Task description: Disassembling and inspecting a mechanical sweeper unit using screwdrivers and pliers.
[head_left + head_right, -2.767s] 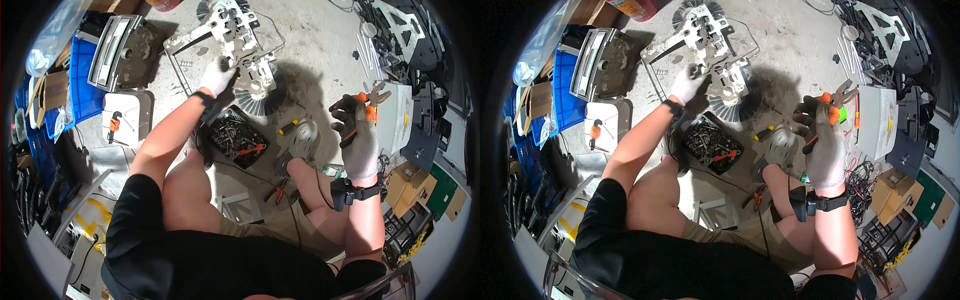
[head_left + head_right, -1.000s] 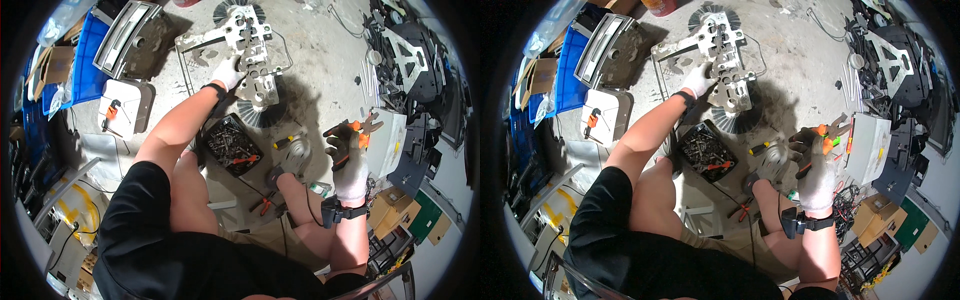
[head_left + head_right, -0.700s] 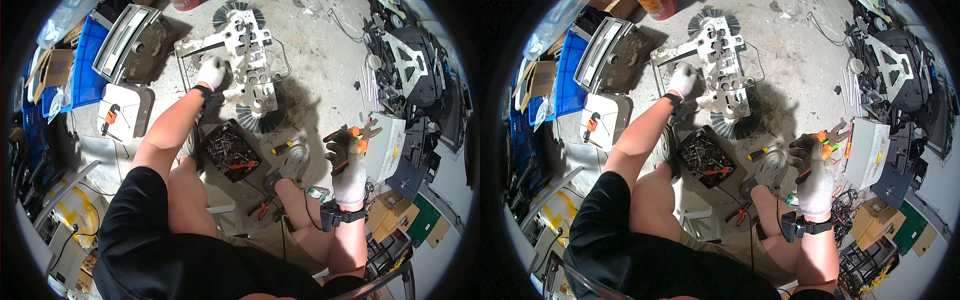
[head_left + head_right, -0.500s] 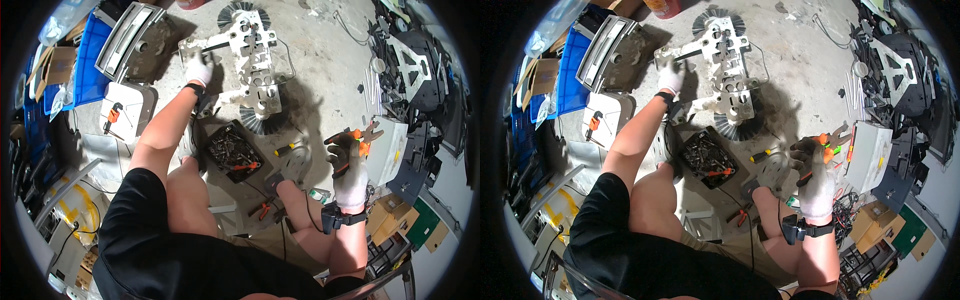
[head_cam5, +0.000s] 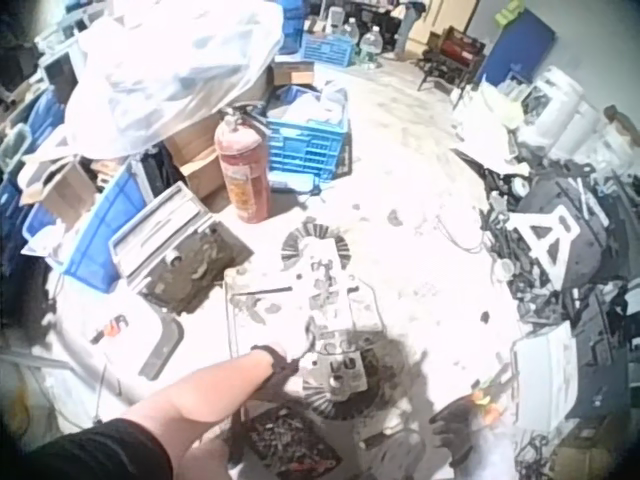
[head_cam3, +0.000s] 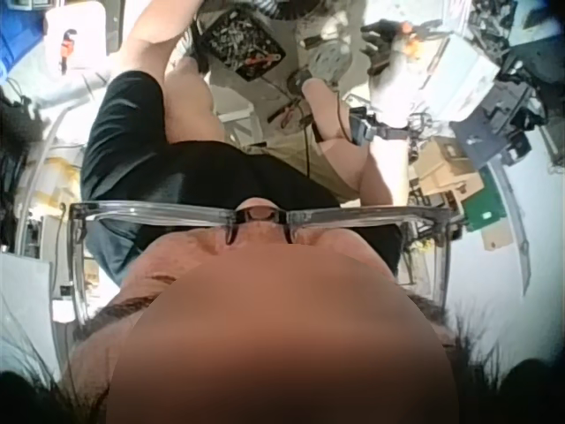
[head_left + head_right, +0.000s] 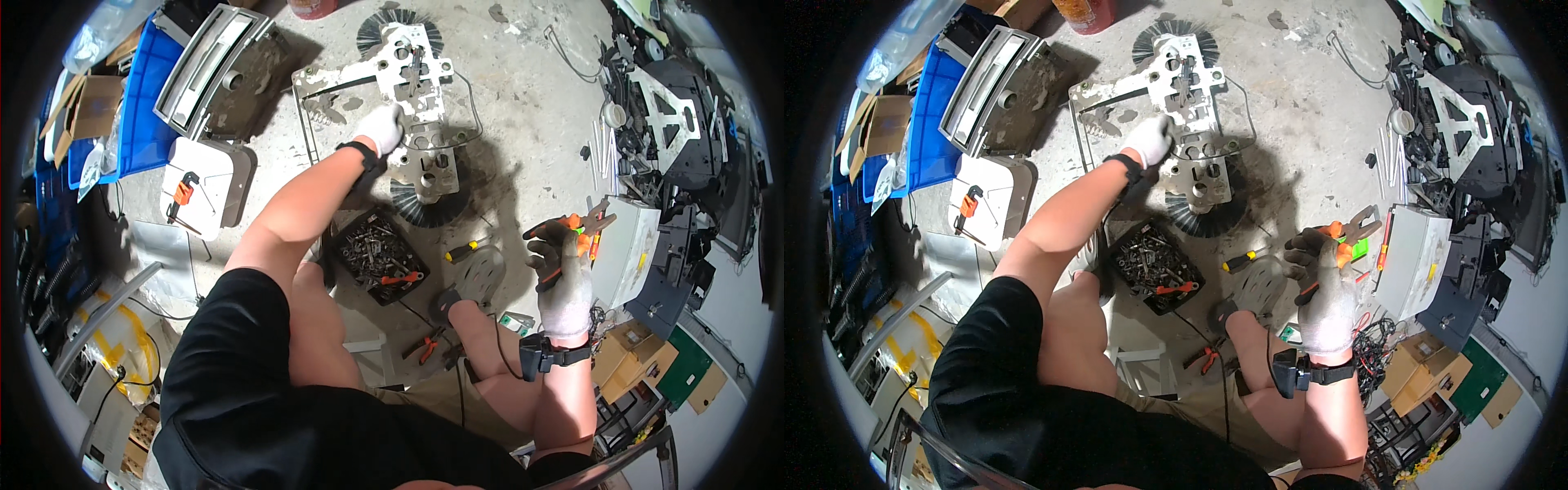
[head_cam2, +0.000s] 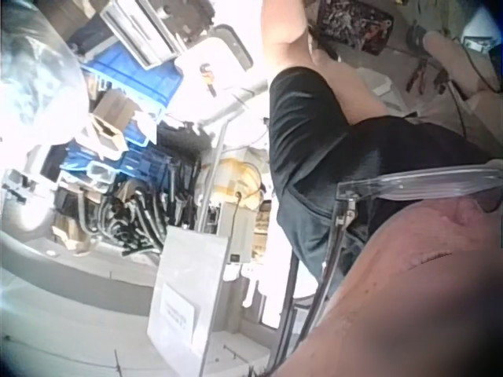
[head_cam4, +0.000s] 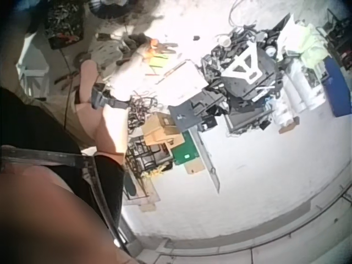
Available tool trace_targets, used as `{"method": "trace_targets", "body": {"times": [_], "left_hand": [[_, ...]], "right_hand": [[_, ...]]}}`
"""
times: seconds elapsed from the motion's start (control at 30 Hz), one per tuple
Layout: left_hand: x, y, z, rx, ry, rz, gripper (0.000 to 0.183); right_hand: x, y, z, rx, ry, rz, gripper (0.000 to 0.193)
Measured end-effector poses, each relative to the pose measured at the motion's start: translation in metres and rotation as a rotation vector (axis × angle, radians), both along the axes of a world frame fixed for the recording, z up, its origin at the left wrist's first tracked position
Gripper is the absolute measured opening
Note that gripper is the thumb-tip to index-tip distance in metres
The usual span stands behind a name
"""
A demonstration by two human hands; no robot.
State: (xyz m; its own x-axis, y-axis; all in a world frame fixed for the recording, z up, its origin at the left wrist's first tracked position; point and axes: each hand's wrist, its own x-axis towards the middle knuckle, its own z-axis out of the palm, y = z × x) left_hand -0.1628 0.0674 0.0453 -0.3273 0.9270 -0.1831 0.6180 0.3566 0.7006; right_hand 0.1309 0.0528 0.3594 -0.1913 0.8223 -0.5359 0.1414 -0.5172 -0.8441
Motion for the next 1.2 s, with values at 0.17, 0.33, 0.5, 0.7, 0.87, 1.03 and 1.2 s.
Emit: {"method": "trace_targets", "body": {"times": [0.17, 0.33, 0.5, 0.7, 0.87, 1.03, 1.2], "left_hand": [[-0.071, -0.024, -0.022, 0.131, -0.159, 0.64, 0.023], [-0.062, -0.037, -0.01, 0.046, 0.209, 0.491, 0.028], [0.002, -0.044, 0.02, -0.16, -0.051, 0.105, 0.04], [0.021, -0.026, 0.01, -0.276, 0.042, 0.082, 0.051], [0.002, -0.03, -0.022, -0.222, -0.029, -0.105, 0.038], [-0.075, -0.078, -0.036, -0.277, 0.072, 0.349, 0.049], [-0.05, -0.072, -0.014, 0.064, 0.201, 0.309, 0.03]], "right_hand": [[0.003, -0.001, 0.001, -0.002, -0.014, 0.031, 0.039], [0.003, -0.005, 0.002, -0.027, 0.031, 0.039, 0.039], [0.001, -0.008, 0.002, -0.004, 0.002, 0.041, 0.038], [0.002, -0.011, 0.002, 0.005, -0.006, 0.073, 0.038], [0.007, -0.008, 0.001, -0.002, -0.027, 0.076, 0.038], [0.006, -0.008, 0.006, 0.01, -0.023, 0.068, 0.038], [0.011, -0.006, 0.002, -0.003, -0.007, 0.048, 0.036]]}}
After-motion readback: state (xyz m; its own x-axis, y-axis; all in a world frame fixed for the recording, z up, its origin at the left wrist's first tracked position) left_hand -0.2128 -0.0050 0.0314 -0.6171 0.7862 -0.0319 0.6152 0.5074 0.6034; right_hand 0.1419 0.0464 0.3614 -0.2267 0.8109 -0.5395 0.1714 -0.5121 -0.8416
